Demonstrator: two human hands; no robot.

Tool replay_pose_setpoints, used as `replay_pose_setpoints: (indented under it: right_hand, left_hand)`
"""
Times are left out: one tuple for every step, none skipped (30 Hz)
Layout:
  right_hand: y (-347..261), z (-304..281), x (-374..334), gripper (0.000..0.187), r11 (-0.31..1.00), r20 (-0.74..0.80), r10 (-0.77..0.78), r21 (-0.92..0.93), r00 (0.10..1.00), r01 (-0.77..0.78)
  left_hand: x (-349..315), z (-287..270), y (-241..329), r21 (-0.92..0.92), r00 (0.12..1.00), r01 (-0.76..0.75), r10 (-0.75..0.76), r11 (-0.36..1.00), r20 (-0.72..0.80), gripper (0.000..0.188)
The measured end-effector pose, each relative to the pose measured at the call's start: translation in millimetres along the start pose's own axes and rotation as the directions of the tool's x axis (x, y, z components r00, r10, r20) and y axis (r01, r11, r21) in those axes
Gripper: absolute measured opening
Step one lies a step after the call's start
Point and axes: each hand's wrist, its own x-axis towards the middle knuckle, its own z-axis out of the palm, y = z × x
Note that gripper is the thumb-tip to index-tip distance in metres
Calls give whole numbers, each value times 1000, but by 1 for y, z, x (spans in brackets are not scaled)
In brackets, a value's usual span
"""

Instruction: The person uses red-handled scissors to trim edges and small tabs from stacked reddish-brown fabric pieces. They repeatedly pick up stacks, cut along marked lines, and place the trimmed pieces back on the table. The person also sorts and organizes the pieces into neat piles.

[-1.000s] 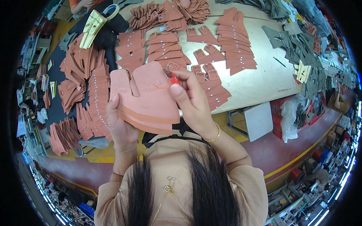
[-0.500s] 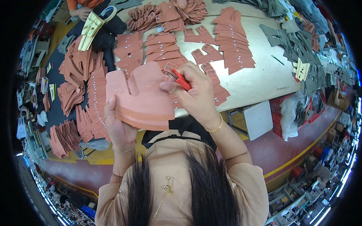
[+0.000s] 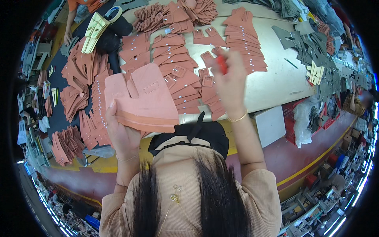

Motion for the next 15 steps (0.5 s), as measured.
replay_pose_setpoints:
  right_hand:
    - [4, -11, 3, 11, 989, 60, 147, -15, 987, -146]
    - [8, -21, 7, 14, 955, 122, 296, -42, 947, -294]
    - [10, -26, 11, 17, 868, 149, 495, -120, 856, -482]
    - [10, -28, 8, 21, 927, 247, 358, 16, 900, -374]
    - [7, -32, 3, 24, 938, 303, 280, 116, 911, -327]
    - [2, -31, -5, 27, 927, 293, 235, 218, 927, -304]
    - [-4, -30, -13, 29, 911, 321, 114, 344, 940, -228]
    - [-11, -22, -22, 31, 887, 300, 49, 425, 953, -179]
    - [-16, -20, -27, 33, 906, 297, -34, 412, 954, -96]
    - [-21, -17, -28, 36, 942, 338, -95, 334, 936, -25]
    - [-24, -15, -27, 37, 942, 310, -193, 323, 931, 88]
    - [-27, -14, -26, 38, 939, 307, -282, 285, 909, 194]
    - [-30, -12, -24, 39, 922, 309, -368, 246, 877, 300]
    - [-32, -12, -22, 36, 920, 294, -386, 192, 874, 342]
    - [-33, -12, -20, 35, 912, 290, -406, 180, 866, 368]
  left_hand:
    - [0, -1, 3, -27, 999, 33, -32, 999, 26, 47]
    - [1, -1, 4, -26, 998, 45, -44, 999, 46, 47]
    - [2, -2, 3, -30, 996, 53, -51, 998, 67, 48]
    - [2, -2, 2, -33, 994, 65, -62, 997, 87, 48]
    - [2, -2, 1, -32, 995, 66, -64, 997, 72, 49]
    - [3, -1, -1, -29, 996, 68, -66, 997, 60, 49]
    - [4, -1, -2, -28, 996, 71, -69, 997, 61, 49]
    - [4, 0, -3, -29, 996, 78, -76, 997, 54, 49]
    - [4, 0, -2, -33, 995, 86, -84, 996, 59, 49]
    - [4, 0, -2, -38, 994, 92, -89, 995, 63, 49]
    - [3, 1, -2, -36, 995, 80, -78, 996, 64, 49]
    - [2, 1, -2, -33, 996, 68, -66, 997, 65, 49]
    - [1, 1, -1, -30, 996, 50, -48, 998, 78, 49]
    - [1, 1, -1, -27, 997, 50, -49, 998, 56, 49]
    - [0, 1, -1, -23, 998, 46, -45, 999, 47, 49]
